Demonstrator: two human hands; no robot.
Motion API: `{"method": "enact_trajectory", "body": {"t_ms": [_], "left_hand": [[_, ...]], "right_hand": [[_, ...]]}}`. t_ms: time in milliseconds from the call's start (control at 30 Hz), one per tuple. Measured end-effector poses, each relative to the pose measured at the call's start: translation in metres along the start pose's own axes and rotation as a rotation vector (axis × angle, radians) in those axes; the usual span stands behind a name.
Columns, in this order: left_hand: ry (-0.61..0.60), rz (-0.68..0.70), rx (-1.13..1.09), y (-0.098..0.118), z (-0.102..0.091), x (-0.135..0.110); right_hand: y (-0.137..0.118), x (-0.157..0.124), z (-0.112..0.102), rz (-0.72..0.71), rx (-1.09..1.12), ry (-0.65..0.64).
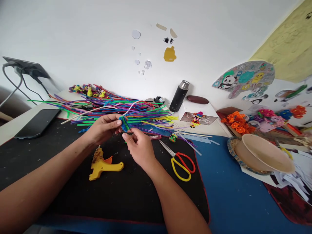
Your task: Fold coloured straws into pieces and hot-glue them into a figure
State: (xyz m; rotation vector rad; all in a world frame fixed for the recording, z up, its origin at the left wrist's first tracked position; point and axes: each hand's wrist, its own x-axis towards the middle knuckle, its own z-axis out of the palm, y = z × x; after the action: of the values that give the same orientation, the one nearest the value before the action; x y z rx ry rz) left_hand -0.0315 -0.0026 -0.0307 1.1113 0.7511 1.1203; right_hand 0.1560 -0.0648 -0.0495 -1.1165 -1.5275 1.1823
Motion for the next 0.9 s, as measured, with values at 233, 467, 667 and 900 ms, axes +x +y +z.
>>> {"method": "enact_trajectory", "body": {"t_ms": [233,467,667,900], "left_hand": [[0.204,0.149,-0.138,0.01,-0.016,0.009],[0.178,0.155,-0.117,0.006,-0.018,0.01],[0.181,0.15,-0.134,0.002,-0.019,0.01],[0.191,0.147,-0.174,0.005,-0.021,0.01]], "right_hand": [[-0.012,-0.011,0.009,-0.146,-0.421,-0.312],[-0.007,-0.021,0.03,-0.324,-0.807,-0.56],[-0.004,-0.02,0.037,-0.329,-0.878,-0.561],[-0.008,-0.019,0.031,-0.165,-0.577,-0.521]]}}
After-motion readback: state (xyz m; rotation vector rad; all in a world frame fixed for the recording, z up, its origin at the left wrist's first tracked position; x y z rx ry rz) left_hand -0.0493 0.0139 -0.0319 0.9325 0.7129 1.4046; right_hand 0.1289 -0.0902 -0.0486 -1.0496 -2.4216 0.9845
